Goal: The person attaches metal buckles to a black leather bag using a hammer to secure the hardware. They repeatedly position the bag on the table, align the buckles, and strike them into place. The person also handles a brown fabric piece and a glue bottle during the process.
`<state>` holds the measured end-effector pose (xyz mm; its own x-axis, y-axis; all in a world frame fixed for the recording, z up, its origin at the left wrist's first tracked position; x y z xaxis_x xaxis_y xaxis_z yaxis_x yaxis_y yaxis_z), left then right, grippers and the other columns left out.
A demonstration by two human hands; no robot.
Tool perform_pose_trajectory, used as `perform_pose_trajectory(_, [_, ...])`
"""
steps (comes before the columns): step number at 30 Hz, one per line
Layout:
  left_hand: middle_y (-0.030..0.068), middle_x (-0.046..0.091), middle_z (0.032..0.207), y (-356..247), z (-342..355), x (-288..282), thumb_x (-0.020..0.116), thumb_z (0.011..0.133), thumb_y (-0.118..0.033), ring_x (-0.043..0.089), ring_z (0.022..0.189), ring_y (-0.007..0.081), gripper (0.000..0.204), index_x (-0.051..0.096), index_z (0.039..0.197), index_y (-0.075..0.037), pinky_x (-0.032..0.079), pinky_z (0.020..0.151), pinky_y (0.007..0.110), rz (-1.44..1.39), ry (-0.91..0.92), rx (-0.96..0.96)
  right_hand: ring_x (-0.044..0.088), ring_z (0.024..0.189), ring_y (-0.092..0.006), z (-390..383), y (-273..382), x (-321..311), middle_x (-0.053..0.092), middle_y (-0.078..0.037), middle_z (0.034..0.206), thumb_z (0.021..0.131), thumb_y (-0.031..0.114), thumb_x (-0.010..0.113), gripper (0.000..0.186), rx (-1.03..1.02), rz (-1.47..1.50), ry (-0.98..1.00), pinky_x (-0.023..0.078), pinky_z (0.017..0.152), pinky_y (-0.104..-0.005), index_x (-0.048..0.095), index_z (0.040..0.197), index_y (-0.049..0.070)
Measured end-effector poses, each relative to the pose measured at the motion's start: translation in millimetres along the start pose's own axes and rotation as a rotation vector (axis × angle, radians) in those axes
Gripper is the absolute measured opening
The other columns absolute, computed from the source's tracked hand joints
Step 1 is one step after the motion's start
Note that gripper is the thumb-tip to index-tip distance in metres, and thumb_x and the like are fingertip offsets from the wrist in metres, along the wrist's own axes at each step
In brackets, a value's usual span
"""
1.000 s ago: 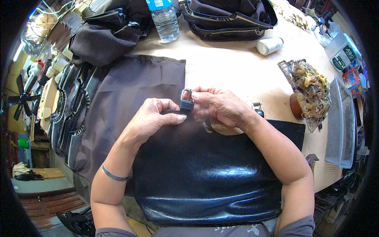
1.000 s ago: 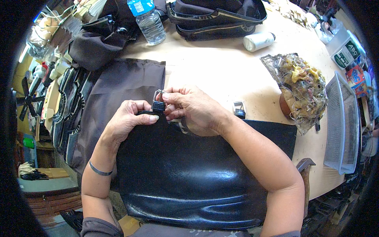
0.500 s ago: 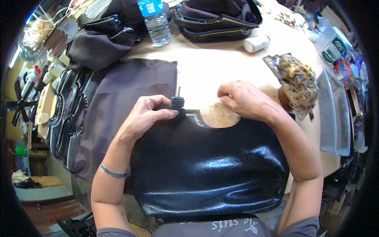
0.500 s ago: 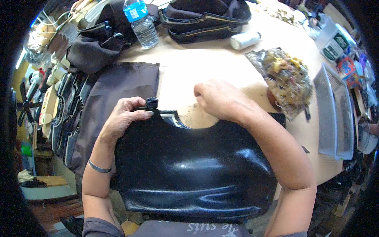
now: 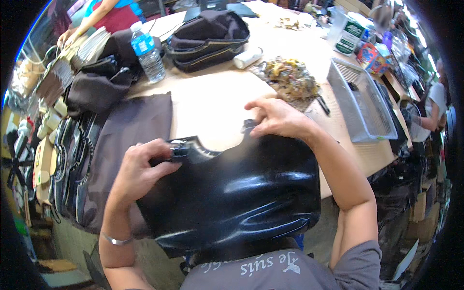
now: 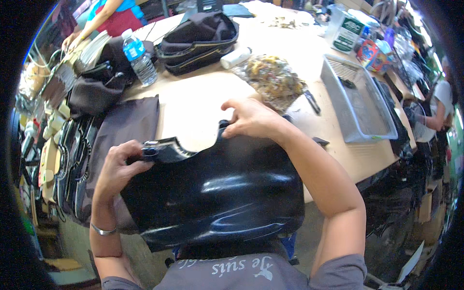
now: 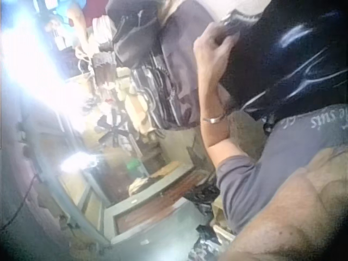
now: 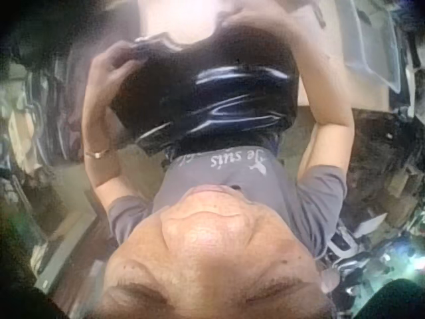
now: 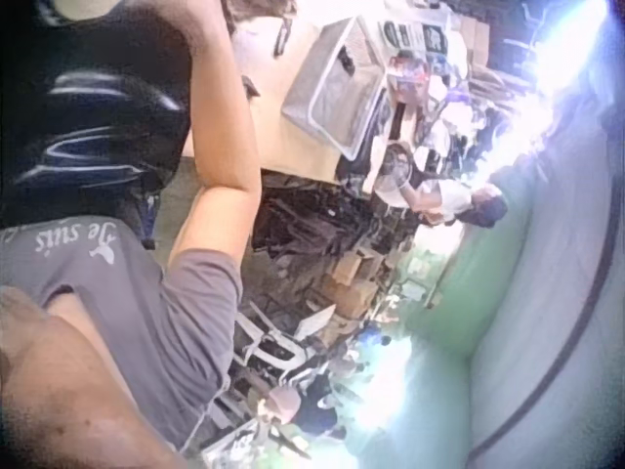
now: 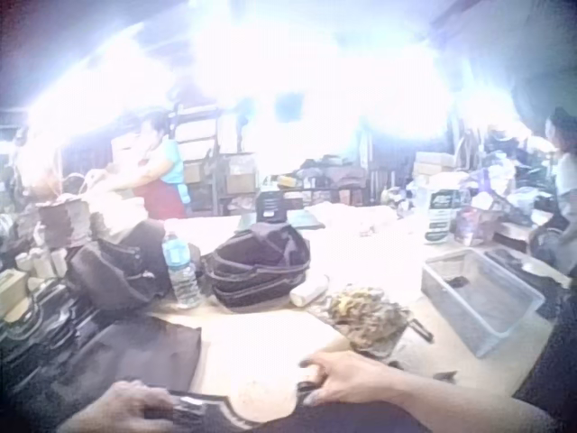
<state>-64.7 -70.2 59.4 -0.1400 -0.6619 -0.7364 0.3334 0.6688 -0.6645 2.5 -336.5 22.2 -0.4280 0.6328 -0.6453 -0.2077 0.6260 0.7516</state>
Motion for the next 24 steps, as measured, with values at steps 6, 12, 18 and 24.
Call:
perform_pose_trajectory(6, [0.0008,0.055,0.077,19,-14,-92,0.065,0.065,-0.005,0.051,0.070,0.0110,0.022,0.060,0.087,-0.002,0.042,0.067,0.025,-0.071,-0.513,-0.003,0.060,0.076,-0.0240,11,80,-51,0.060,-0.013,0.088,0.058,0.018,0.071,0.053,-0.731,-0.166,-0.296,0.047,0.070,-0.0325,0.053,0.103,-0.004])
perform_pose_trajectory(12, [0.0125,0.059,0.104,55,-81,-244,0.055,0.081,-0.020,0.055,0.095,0.0273,0.031,0.056,0.106,-0.001,0.039,0.087,0.037,0.861,-0.802,0.269,0.059,0.072,-0.0372,-23,195,-113,0.060,-0.021,0.072,0.056,0.016,0.067,0.038,-1.102,-0.001,-1.035,0.047,0.067,-0.0411,0.053,0.088,0.001])
perform_pose_trajectory(18, [0.0156,0.059,0.099,-39,-92,-36,0.051,0.079,-0.014,0.058,0.086,0.0310,0.029,0.055,0.105,-0.001,0.044,0.075,0.038,0.888,-0.407,0.385,0.052,0.066,-0.0169,-66,67,-61,0.057,-0.009,0.080,0.058,-0.002,0.063,0.043,-0.828,-0.095,-0.726,0.043,0.061,-0.0285,0.051,0.100,0.004])
perform_pose_trajectory(24, [0.0169,0.056,0.080,-32,-98,94,0.050,0.072,0.002,0.057,0.064,0.0314,0.024,0.051,0.096,0.001,0.045,0.057,0.038,0.607,0.106,0.168,0.055,0.091,-0.0276,-124,-37,25,0.056,-0.010,0.096,0.063,-0.003,0.055,0.036,-0.561,-0.491,-0.388,0.044,0.079,-0.0363,0.056,0.097,0.008])
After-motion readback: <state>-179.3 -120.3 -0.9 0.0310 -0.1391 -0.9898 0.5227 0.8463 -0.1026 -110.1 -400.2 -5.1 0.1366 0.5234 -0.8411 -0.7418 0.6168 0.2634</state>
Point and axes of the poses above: each hand's wrist, its own z-axis towards the middle knuckle, its own x-axis out of the palm, y = z × x, the point moved 3 cm from there along z, towards the middle knuckle
